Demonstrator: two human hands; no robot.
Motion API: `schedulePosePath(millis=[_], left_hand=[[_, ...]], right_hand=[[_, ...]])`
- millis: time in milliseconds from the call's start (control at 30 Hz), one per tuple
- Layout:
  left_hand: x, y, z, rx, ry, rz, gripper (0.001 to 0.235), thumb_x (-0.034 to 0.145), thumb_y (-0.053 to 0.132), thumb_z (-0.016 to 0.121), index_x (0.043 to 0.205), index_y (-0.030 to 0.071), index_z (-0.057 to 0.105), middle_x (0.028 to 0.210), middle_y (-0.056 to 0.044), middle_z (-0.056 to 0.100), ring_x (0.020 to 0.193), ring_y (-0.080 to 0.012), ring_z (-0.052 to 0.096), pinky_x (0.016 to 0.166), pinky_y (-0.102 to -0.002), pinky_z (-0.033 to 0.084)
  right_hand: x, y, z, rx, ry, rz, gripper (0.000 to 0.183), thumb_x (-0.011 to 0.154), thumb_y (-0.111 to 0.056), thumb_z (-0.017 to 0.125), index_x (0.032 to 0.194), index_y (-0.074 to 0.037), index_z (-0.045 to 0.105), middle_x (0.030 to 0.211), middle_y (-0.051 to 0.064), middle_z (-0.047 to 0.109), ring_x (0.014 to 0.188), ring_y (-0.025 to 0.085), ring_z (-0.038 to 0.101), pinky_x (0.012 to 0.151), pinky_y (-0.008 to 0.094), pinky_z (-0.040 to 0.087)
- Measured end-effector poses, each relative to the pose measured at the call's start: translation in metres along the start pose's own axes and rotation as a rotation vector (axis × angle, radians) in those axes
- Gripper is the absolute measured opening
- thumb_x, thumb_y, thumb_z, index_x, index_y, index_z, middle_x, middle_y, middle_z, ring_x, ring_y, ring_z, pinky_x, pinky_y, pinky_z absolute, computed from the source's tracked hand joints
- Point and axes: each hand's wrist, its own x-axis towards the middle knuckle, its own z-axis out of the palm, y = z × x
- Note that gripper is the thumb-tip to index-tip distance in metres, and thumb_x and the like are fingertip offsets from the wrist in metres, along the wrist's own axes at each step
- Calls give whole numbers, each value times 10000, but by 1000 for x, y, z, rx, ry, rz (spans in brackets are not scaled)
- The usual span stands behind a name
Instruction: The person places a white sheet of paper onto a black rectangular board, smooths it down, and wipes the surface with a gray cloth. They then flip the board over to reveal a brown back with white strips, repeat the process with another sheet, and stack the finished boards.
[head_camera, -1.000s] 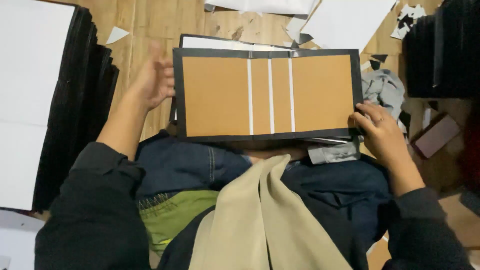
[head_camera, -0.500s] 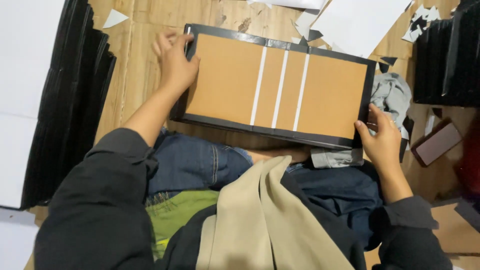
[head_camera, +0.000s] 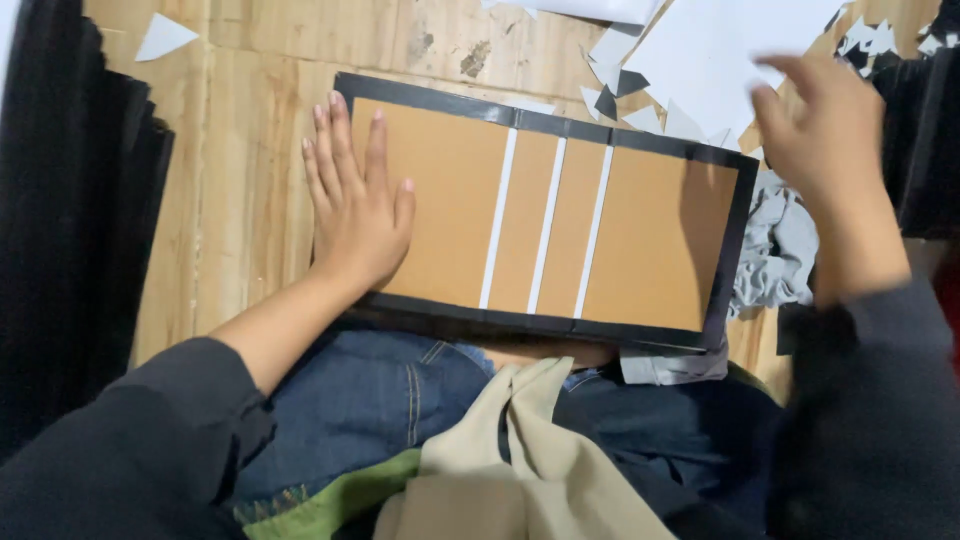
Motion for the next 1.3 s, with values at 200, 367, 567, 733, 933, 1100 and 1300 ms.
schedulePosePath(millis=[200,367,567,733,933,1100,1300], left_hand=[[-1,4,-5,-26,50,146,652,902,237,527,1468,84,242,1515,-262,102,1418,-453,102,1161,-586,96],[-2,3,-3,60,15,144,592,899,267,470,1436,95,290,1512,-221,174,1406,-419,162,1145,-580,118],[-1,3,-3,60,18,153,570,898,263,463,1422,85,323,1500,-215,220,1398,-404,199,1138,-575,133],[-2,2,1,35,27,137,561,912,276,451,1430,109,314,1507,-194,211,1400,-390,191,1137,-552,137],[-4,2,4,22,46,138,596,879,265,490,1428,104,323,1503,-193,229,1397,-384,207,1142,-541,135],[2,-1,2,10,51,168,590,865,272,483,1401,61,351,1453,-270,261,1360,-450,218,1082,-596,126],[3,1,1,44,22,139,595,886,287,479,1431,104,323,1503,-180,239,1398,-374,224,1139,-543,160]], right_hand=[[112,29,156,-198,-331,57,519,815,-281,617,1325,-201,565,1400,208,396,1212,393,383,768,623,461],[144,-42,128,-224,-1050,432,800,857,55,410,1483,-308,67,1537,10,-227,1409,350,-132,1112,615,97],[143,-27,129,-103,-733,420,686,951,-207,396,1487,-128,-25,1557,-22,-45,1402,328,-5,1113,558,155],[133,21,160,-220,-412,162,415,926,-241,445,1298,-80,531,1433,208,374,1293,384,285,943,577,322],[149,-12,130,-223,-732,274,600,851,-83,480,1404,-275,350,1531,123,86,1384,350,55,1038,619,205],[153,11,186,-256,-700,347,675,820,-256,506,1465,-307,314,1585,102,35,1405,411,-8,1043,685,109],[156,-23,146,-205,-866,444,739,898,-82,381,1497,-166,-44,1523,-9,-231,1379,373,-167,1104,633,17]])
